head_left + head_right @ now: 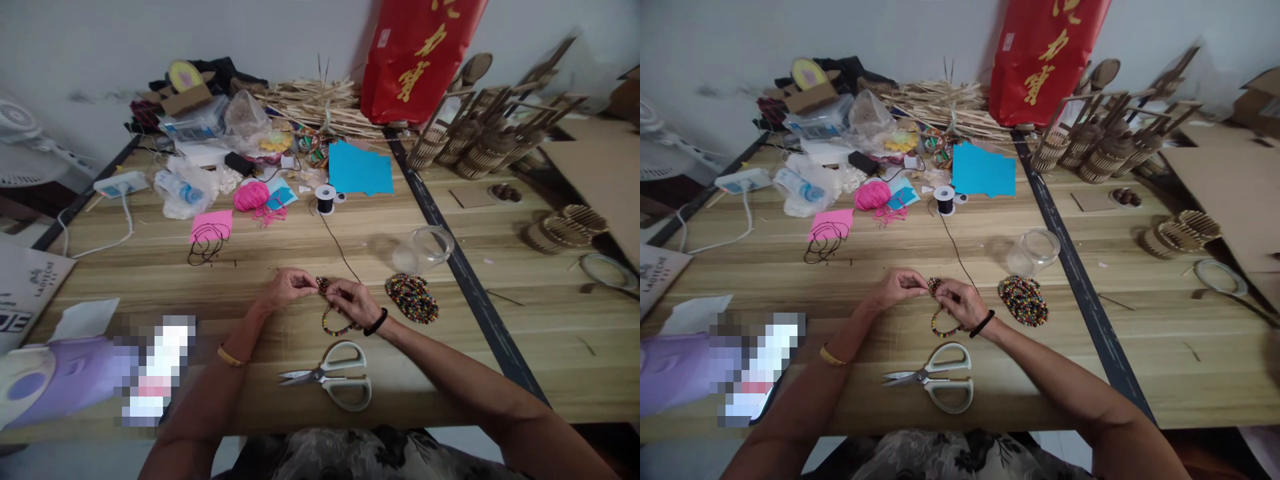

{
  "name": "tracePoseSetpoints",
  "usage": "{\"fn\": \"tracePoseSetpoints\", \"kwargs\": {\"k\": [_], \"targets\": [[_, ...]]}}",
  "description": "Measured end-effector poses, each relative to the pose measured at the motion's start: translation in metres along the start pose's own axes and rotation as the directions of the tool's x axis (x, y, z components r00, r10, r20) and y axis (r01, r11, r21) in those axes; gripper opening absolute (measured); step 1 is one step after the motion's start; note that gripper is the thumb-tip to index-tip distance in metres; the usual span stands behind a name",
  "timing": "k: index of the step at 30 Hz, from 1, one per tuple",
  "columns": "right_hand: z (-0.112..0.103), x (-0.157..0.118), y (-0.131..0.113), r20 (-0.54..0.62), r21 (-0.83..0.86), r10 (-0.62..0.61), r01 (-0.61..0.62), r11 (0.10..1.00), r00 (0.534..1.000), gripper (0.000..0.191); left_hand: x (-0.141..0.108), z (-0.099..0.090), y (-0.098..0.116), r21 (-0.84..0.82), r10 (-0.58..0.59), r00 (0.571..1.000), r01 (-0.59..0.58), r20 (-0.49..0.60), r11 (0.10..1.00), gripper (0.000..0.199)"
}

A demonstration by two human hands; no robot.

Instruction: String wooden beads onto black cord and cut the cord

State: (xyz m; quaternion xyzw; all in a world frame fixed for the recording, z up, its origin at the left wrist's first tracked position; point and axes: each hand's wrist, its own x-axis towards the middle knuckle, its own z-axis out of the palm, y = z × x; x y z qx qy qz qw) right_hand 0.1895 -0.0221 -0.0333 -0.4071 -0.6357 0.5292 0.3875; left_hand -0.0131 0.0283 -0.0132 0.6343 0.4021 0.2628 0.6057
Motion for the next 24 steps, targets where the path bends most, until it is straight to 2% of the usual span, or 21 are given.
{"fn": "tracePoseSetpoints", "kwargs": {"k": [9,24], "targets": [[-0.0001,0.0006,-0.0005,0.005,-0.04,-0.006,0.007,0.999,1.0,0.02,0.0,-0.0021,0.0046,-0.025,-0.035,0.997,0.037,0.071,0.999,0.024],[-0.0007,0.0011,-0.0014,-0.01,-0.145,-0.045,0.043,0.988,0.999,0.013,0.0005,0.0011,-0.0002,-0.029,-0.017,0.992,0.021,0.126,0.999,0.022]]}}
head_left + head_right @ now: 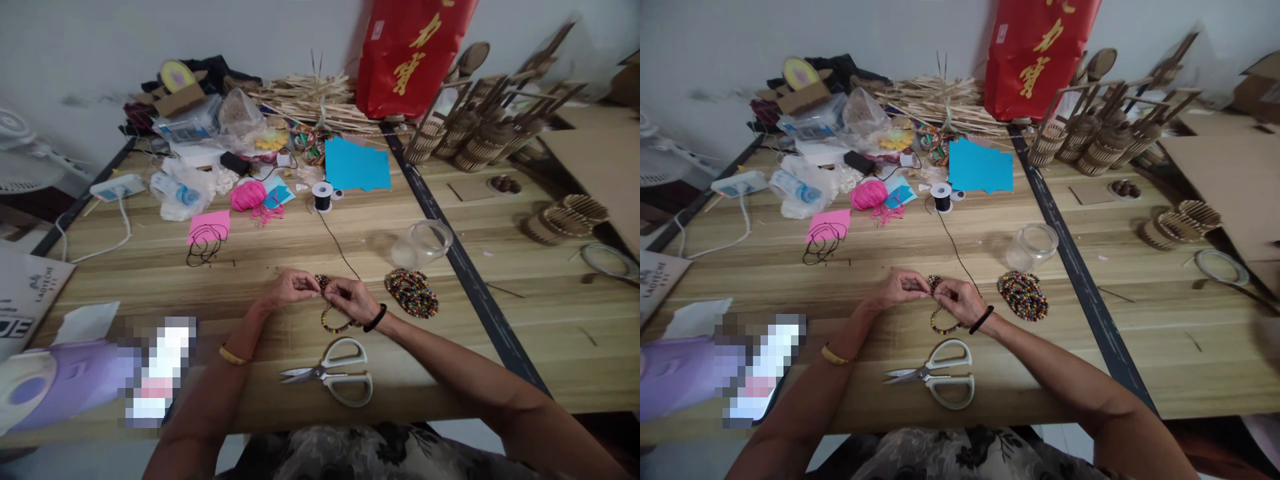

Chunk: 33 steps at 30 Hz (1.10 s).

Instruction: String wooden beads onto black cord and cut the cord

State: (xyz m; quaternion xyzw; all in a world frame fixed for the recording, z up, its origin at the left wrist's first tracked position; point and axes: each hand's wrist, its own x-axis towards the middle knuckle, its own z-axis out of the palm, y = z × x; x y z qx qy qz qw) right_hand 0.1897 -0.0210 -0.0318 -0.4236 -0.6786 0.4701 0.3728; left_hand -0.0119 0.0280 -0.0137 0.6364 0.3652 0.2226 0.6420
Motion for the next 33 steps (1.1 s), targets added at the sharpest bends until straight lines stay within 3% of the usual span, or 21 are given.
{"fn": "tracePoseSetpoints", "kwargs": {"k": [33], "targets": [[0.0006,0.0003,-0.0005,0.016,-0.037,-0.016,0.016,0.999,1.0,0.01,0.001,0.0003,-0.0002,-0.023,-0.01,0.999,0.011,0.047,1.0,0.018]]}}
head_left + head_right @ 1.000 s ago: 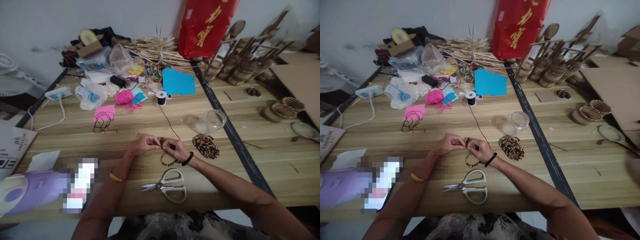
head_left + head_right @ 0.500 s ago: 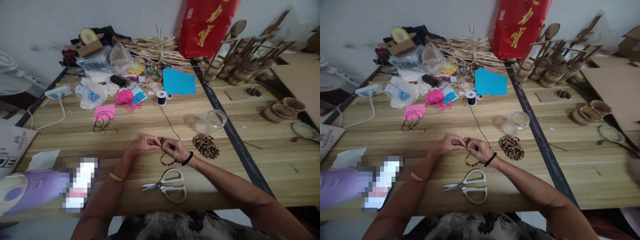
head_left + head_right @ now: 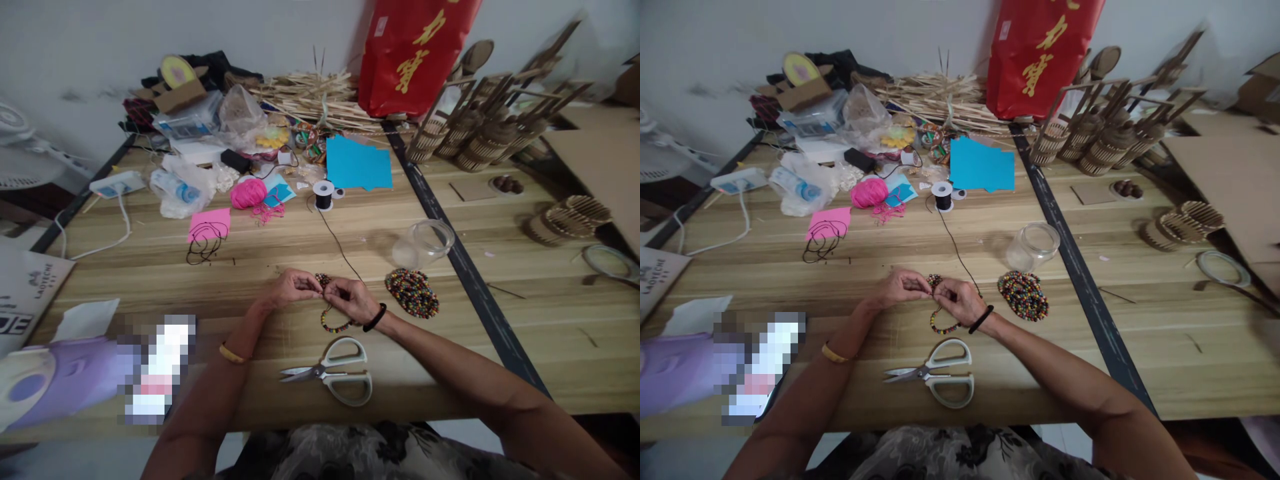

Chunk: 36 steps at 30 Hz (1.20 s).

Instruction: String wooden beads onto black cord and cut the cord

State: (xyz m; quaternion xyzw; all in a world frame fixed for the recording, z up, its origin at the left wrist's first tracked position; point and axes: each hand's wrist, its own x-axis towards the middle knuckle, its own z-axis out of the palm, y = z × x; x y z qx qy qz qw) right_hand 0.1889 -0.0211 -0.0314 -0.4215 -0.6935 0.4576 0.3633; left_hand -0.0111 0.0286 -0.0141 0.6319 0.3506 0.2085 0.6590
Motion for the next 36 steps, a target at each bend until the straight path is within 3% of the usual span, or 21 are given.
{"fn": "tracePoseSetpoints", "kwargs": {"k": [36], "targets": [[-0.0005,0.0003,0.0006,0.006,0.0,-0.016,0.016,1.0,1.0,0.013,0.0009,-0.0011,-0.0017,0.018,-0.01,1.0,0.01,0.007,1.0,0.019]]}}
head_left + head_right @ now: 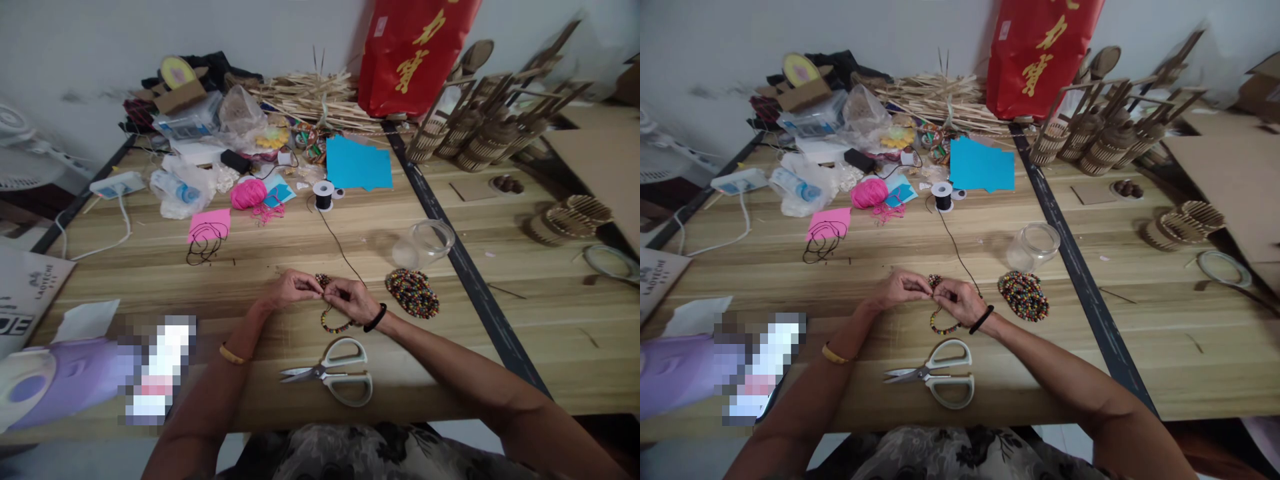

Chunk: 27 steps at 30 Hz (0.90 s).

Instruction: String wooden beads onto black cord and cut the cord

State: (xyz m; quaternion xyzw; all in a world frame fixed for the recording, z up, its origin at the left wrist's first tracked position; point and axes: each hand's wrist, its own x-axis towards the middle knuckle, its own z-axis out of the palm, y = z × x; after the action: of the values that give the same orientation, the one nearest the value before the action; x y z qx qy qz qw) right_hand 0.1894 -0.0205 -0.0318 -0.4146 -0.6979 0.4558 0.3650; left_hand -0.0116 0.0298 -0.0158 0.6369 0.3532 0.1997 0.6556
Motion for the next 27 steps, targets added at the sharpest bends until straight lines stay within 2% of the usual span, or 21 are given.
{"fn": "tracePoseSetpoints", "kwargs": {"k": [12,27], "targets": [[0.0017,0.0002,-0.0012,-0.014,0.06,0.049,-0.048,0.997,0.999,0.011,-0.0014,0.0025,0.0043,0.048,0.006,1.0,-0.006,0.008,0.999,0.018],[0.0015,-0.0002,-0.0006,-0.014,0.092,0.067,-0.066,0.994,0.998,0.013,-0.0014,0.0029,0.0033,-0.021,0.0,1.0,0.0,0.0,1.0,0.021]]}}
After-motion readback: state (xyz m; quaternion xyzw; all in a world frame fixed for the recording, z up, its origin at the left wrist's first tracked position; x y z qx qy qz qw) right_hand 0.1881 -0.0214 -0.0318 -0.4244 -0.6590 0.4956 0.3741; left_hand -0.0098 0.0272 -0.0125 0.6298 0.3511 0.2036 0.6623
